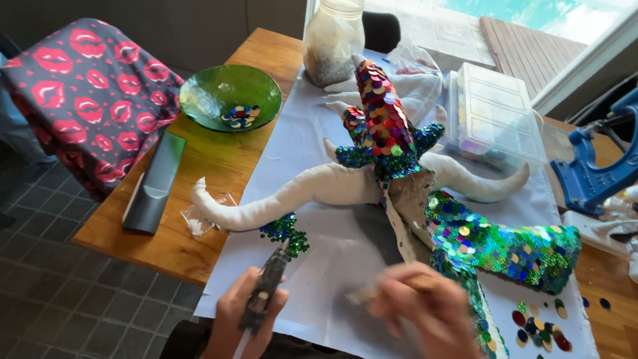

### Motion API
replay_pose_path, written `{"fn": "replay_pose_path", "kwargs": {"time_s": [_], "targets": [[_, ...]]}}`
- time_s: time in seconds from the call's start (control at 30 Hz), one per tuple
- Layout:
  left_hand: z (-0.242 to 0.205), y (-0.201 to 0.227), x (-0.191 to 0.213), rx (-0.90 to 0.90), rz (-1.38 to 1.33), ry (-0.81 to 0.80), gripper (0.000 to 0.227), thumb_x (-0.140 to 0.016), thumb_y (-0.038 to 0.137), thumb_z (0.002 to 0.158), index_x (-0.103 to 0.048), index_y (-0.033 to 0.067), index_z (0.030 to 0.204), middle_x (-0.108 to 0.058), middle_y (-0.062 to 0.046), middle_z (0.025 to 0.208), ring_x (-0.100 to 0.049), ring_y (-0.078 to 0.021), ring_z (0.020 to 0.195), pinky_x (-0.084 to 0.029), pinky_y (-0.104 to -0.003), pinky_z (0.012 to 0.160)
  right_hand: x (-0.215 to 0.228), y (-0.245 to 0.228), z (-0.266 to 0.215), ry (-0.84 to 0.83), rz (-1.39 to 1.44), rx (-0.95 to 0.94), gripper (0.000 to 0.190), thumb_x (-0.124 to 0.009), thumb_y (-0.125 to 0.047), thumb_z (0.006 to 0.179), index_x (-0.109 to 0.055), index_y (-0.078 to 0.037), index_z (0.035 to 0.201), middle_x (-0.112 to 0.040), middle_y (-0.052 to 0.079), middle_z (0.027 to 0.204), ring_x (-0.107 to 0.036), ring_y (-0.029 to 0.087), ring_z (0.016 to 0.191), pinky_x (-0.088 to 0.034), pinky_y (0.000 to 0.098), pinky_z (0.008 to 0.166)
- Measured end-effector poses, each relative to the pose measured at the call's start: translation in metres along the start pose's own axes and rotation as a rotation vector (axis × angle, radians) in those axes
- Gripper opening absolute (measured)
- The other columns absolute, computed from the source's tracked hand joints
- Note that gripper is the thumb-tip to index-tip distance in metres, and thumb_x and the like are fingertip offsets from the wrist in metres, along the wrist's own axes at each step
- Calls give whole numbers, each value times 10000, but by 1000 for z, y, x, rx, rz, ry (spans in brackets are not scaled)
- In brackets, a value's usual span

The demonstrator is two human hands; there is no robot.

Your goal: Decorating a fabric horn with sequins using a hot glue gun

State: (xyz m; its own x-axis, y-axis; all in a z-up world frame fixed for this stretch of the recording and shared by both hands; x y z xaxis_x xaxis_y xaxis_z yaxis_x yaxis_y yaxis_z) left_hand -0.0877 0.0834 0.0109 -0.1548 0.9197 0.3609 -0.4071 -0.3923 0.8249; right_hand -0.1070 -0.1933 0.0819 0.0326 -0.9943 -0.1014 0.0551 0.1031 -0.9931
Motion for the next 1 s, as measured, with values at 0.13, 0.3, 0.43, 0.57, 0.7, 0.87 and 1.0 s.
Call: {"fn": "replay_pose_path", "kwargs": {"time_s": [0.13, 0.3, 0.43, 0.57, 0.7, 0.87, 1.0], "targets": [[6, 0, -9, 125, 65, 17, 296, -615, 439, 946, -691, 153, 938, -669, -35, 767, -670, -249, 644, -497, -322, 620, -49, 20, 26, 53, -384, 136, 190, -608, -193, 1004, -682, -58, 892, -694, 43, 672, -556, 107, 451, -440, 246, 419], [8, -8, -4, 171, 78, 69, 296, -618, 436, 947, -688, 149, 941, -744, -28, 869, -718, -252, 703, -515, -322, 658, -64, 62, 55, 102, -297, 52, 86, -629, -129, 985, -677, -60, 1002, -611, 42, 624, -558, 121, 496, -459, 270, 461], [10, -9, -1, 206, 32, 75, 322, -594, 468, 939, -724, 176, 982, -772, 12, 842, -733, -207, 662, -520, -323, 632, -68, 75, 72, 78, -440, 61, 134, -603, -178, 990, -703, -93, 1016, -695, 16, 709, -589, 97, 576, -460, 274, 528], [13, -8, -1, 219, 4, 83, 352, -572, 480, 948, -735, 174, 1012, -746, 13, 753, -653, -184, 571, -478, -309, 579, -65, 88, 80, 81, -525, 80, 184, -582, -249, 1000, -715, -123, 1010, -737, -4, 768, -582, 109, 577, -447, 316, 534], [11, -11, -1, 228, 9, 89, 354, -580, 480, 941, -727, 159, 970, -783, 16, 846, -729, -185, 659, -522, -318, 614, -62, 92, 76, 110, -579, 67, 156, -598, -242, 993, -709, -133, 984, -673, -9, 657, -549, 113, 528, -424, 330, 513], [10, -11, -2, 158, 7, 123, 357, -579, 476, 948, -706, 144, 985, -781, 2, 861, -757, -223, 735, -539, -323, 668, -65, 88, 77, 92, -574, 124, 163, -590, -220, 993, -710, -110, 978, -683, -15, 671, -556, 89, 542, -423, 292, 505], [9, -14, -3, 188, 7, 111, 358, -582, 481, 943, -710, 150, 989, -785, 2, 865, -759, -220, 726, -540, -325, 650, -66, 91, 78, 68, -601, 158, 159, -583, -214, 993, -700, -108, 973, -697, -5, 709, -538, 89, 527, -411, 289, 487]]}}
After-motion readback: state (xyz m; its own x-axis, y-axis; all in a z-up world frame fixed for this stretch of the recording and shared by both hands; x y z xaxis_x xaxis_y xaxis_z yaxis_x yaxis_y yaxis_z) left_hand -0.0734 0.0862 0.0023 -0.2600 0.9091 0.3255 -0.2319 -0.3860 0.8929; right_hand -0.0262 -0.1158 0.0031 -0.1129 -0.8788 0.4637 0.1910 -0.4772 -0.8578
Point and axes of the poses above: each hand's wrist, its own z-axis towards the middle knuckle, its own x-axis out of the back of the hand, y = z × x, the point moved 3 cm from there along z, towards the middle knuckle
